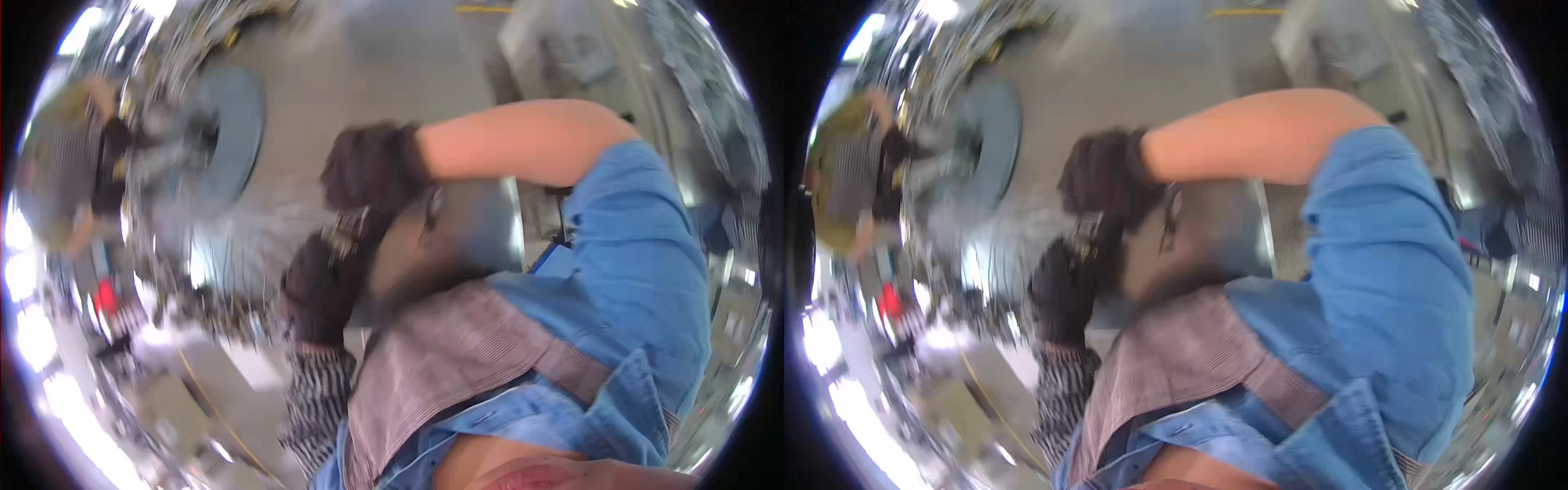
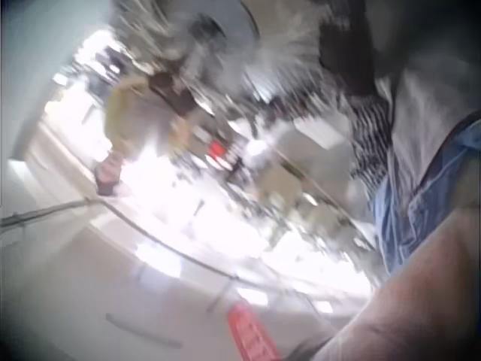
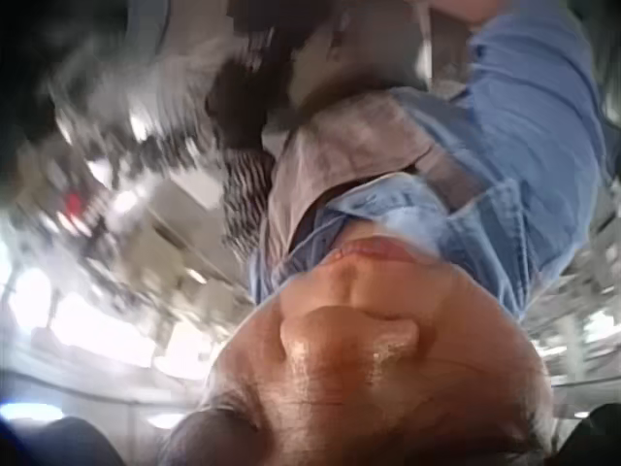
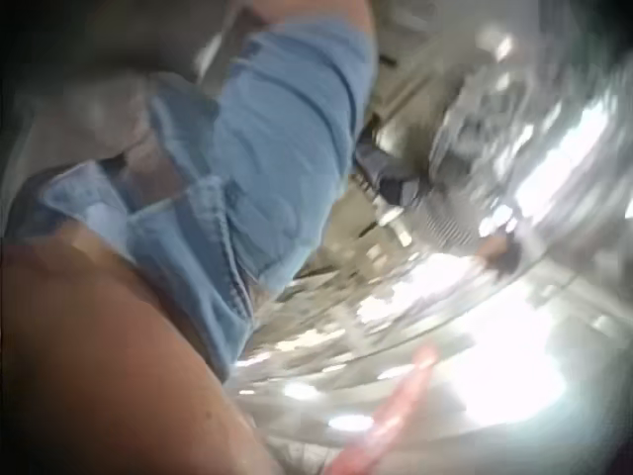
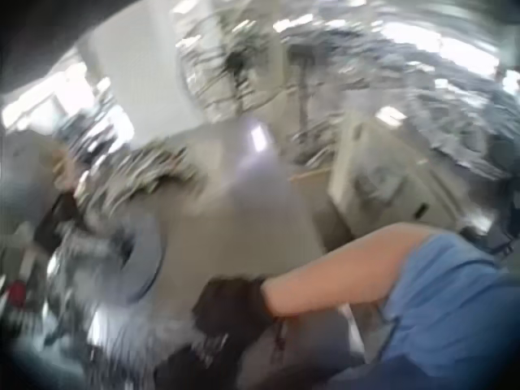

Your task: Assembling small electronic modules onto a circular frame and adjusting them using a manual tool.

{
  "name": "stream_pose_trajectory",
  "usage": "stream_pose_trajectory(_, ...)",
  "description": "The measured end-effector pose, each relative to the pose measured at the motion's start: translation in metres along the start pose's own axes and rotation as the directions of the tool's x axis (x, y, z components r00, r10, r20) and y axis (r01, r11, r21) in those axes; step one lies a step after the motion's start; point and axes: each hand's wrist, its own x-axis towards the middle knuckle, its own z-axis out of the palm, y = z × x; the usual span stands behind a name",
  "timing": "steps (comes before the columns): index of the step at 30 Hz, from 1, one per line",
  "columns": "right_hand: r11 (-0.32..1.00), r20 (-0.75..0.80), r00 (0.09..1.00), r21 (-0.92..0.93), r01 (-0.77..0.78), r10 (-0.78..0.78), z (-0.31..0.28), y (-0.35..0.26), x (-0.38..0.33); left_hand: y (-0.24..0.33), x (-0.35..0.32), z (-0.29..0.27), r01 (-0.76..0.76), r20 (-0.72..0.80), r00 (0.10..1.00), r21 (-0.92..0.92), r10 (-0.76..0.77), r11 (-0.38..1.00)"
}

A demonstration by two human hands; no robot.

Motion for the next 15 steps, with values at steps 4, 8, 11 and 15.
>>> stream_pose_trajectory(4, 0.986, 0.149, 0.987, 0.144, -0.080, 0.058, -0.009, -0.008, 0.029, 0.001, -0.013, -0.014, 0.096, -0.055, 0.994, 0.027, -0.094, 0.995)
stream_pose_trajectory(8, 0.993, 0.181, 0.983, 0.118, -0.028, 0.007, -0.015, -0.014, 0.034, -0.003, -0.014, -0.008, 0.087, -0.094, 0.992, -0.035, -0.090, 0.996)
stream_pose_trajectory(11, 0.992, 0.178, 0.983, 0.121, 0.024, -0.046, 0.022, 0.007, 0.019, 0.002, -0.013, -0.004, 0.124, -0.111, 0.986, -0.004, -0.123, 0.992)
stream_pose_trajectory(15, 0.970, 0.365, 0.899, -0.113, -0.215, 0.242, -0.038, -0.036, 0.044, 0.005, -0.021, -0.014, 0.120, -0.038, 0.993, 0.109, -0.116, 0.987)
